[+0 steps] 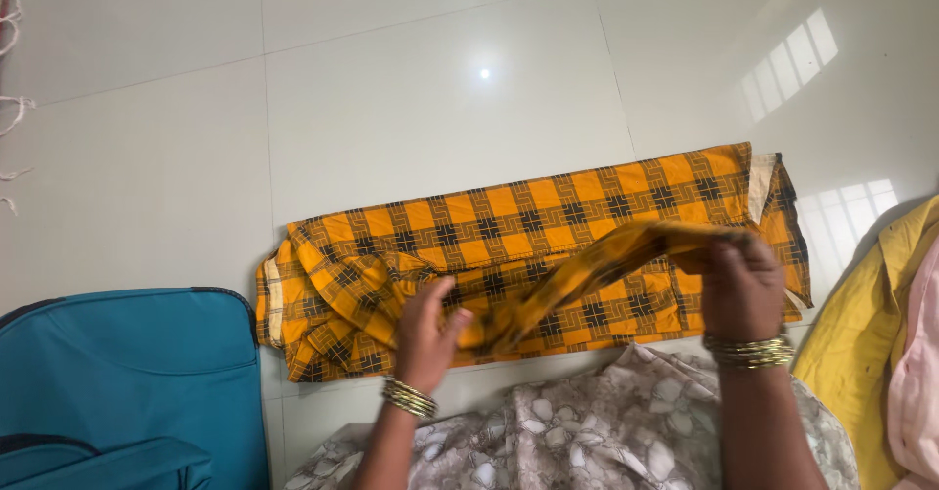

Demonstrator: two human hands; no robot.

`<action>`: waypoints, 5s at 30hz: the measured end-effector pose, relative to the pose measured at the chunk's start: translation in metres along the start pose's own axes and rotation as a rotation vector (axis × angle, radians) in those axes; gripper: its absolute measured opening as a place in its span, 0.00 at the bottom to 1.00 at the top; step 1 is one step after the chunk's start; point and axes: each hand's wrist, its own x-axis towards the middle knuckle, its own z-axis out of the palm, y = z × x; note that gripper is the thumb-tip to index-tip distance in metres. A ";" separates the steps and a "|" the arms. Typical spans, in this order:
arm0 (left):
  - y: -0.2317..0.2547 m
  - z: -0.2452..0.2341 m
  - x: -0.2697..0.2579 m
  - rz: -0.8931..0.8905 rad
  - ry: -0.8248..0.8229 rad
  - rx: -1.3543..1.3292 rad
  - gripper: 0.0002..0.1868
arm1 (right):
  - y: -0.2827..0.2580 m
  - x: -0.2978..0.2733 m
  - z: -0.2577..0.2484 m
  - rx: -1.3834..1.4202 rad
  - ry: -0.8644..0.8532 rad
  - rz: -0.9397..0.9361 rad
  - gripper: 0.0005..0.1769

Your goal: The person folds a yellow checkered shirt by hand, laying it flat on the floor, folding the sleeves and sides inward, and smoothing it with their hands.

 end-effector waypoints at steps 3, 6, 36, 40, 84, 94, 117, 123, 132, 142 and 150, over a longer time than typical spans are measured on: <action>-0.026 -0.028 0.007 -0.081 0.041 0.213 0.24 | -0.022 -0.001 -0.019 0.236 -0.161 0.012 0.03; -0.028 -0.045 0.007 -0.309 -0.168 0.590 0.32 | -0.042 -0.007 -0.030 0.198 -0.352 0.077 0.09; 0.010 0.024 -0.007 0.167 -0.159 0.560 0.25 | -0.051 -0.022 -0.050 0.224 -0.205 0.011 0.16; -0.001 0.026 -0.009 0.176 -0.128 0.555 0.13 | -0.059 -0.026 -0.054 0.114 -0.213 -0.046 0.21; 0.010 0.021 -0.262 0.324 0.030 -0.117 0.16 | -0.063 -0.251 0.055 -0.099 -0.441 1.339 0.34; 0.021 0.019 -0.263 0.475 0.268 -0.157 0.21 | -0.069 -0.248 0.049 -0.401 -0.601 0.948 0.48; -0.033 -0.150 -0.193 -0.366 -0.272 0.323 0.41 | -0.076 -0.120 0.059 -0.674 -0.021 0.576 0.39; -0.026 -0.159 -0.104 -0.398 -0.359 0.539 0.41 | -0.079 -0.079 0.057 -0.672 0.079 0.482 0.37; -0.112 -0.096 -0.025 -0.332 -0.288 0.482 0.09 | -0.066 -0.001 0.040 -0.729 0.232 0.444 0.33; -0.195 -0.096 -0.013 -0.376 -0.031 0.298 0.17 | -0.068 0.050 0.033 -0.792 0.387 0.441 0.30; -0.217 -0.112 0.018 -0.077 0.341 0.163 0.02 | -0.088 0.128 0.049 -0.738 0.446 0.171 0.27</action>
